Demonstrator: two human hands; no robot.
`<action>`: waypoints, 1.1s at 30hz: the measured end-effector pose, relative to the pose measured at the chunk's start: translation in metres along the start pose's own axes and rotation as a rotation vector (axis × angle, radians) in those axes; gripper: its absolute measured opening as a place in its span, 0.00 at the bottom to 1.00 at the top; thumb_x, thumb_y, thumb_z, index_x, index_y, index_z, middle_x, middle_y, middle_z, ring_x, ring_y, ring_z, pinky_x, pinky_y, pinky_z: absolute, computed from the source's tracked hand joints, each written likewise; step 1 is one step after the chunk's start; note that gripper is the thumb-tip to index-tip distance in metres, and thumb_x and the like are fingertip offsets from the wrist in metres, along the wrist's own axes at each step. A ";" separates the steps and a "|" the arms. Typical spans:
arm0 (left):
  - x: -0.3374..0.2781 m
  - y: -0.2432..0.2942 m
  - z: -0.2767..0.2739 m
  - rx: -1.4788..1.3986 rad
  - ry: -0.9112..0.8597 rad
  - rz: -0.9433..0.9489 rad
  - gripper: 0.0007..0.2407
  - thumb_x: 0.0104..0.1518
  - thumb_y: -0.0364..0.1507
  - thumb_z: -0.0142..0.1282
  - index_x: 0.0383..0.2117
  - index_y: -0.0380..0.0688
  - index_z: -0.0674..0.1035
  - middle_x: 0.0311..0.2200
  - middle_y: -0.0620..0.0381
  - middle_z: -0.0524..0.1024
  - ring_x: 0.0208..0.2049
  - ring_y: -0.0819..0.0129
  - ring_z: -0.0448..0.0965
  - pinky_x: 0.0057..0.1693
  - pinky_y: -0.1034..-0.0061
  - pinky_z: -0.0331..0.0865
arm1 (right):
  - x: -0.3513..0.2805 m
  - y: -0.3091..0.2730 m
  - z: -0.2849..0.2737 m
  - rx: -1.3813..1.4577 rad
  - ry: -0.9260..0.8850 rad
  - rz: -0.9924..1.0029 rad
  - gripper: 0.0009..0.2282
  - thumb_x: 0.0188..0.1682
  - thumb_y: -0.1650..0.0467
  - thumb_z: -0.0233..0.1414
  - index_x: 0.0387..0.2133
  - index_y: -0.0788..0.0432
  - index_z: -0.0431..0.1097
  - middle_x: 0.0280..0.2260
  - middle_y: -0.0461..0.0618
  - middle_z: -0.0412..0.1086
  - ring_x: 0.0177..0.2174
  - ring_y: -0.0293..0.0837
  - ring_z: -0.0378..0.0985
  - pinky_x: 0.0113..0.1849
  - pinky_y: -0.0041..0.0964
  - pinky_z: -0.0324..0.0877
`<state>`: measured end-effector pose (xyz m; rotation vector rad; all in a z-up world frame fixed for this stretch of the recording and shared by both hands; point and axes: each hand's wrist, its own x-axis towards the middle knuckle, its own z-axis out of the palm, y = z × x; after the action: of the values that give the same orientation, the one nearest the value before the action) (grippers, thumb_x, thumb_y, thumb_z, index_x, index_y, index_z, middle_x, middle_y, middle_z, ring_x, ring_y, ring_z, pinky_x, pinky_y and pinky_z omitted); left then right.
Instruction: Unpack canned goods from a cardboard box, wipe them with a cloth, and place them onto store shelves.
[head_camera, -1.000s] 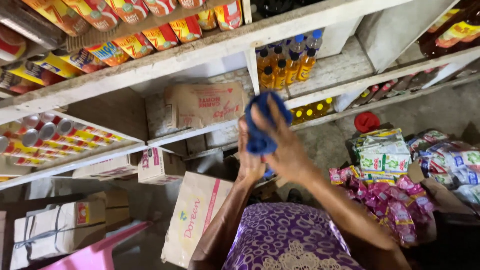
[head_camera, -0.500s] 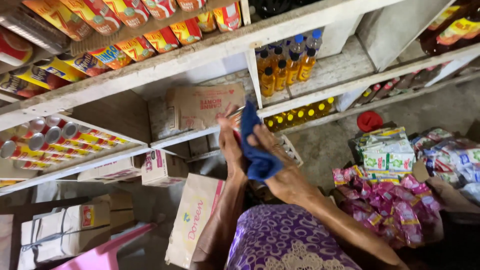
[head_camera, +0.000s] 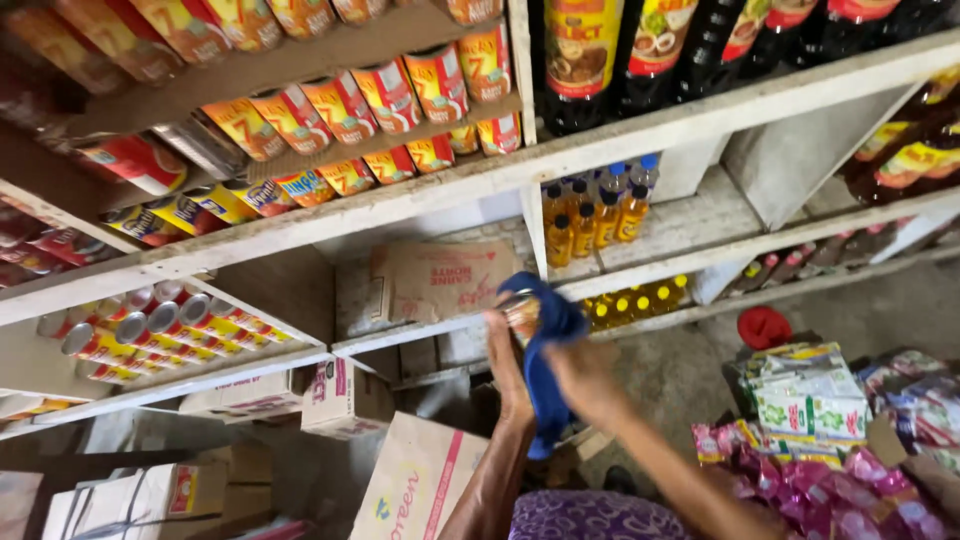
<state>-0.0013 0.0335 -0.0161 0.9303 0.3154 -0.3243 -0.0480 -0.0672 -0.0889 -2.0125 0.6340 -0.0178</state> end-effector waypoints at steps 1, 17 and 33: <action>-0.004 0.008 -0.002 0.210 -0.105 0.269 0.25 0.62 0.50 0.43 0.53 0.44 0.76 0.48 0.50 0.77 0.45 0.64 0.76 0.56 0.69 0.68 | -0.026 -0.041 -0.013 0.065 -0.031 -0.297 0.24 0.54 0.49 0.39 0.57 0.47 0.59 0.58 0.54 0.60 0.59 0.52 0.63 0.58 0.46 0.60; 0.069 -0.050 -0.014 -0.058 0.081 0.227 0.16 0.55 0.28 0.62 0.51 0.50 0.76 0.43 0.55 0.76 0.43 0.60 0.76 0.51 0.63 0.73 | 0.070 0.114 0.033 -0.251 -0.078 -0.108 0.23 0.61 0.65 0.28 0.71 0.44 0.41 0.65 0.62 0.56 0.60 0.58 0.66 0.62 0.48 0.62; -0.024 -0.006 0.033 0.142 -0.014 0.254 0.19 0.63 0.48 0.50 0.40 0.46 0.82 0.31 0.59 0.76 0.33 0.75 0.76 0.44 0.75 0.74 | 0.039 0.041 0.004 -0.052 0.244 -0.679 0.12 0.56 0.60 0.41 0.45 0.50 0.63 0.43 0.53 0.61 0.47 0.51 0.65 0.47 0.45 0.60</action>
<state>-0.0210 0.0063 0.0075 1.0945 0.1599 -0.1202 -0.0304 -0.0969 -0.1345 -2.2060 0.0700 -0.6637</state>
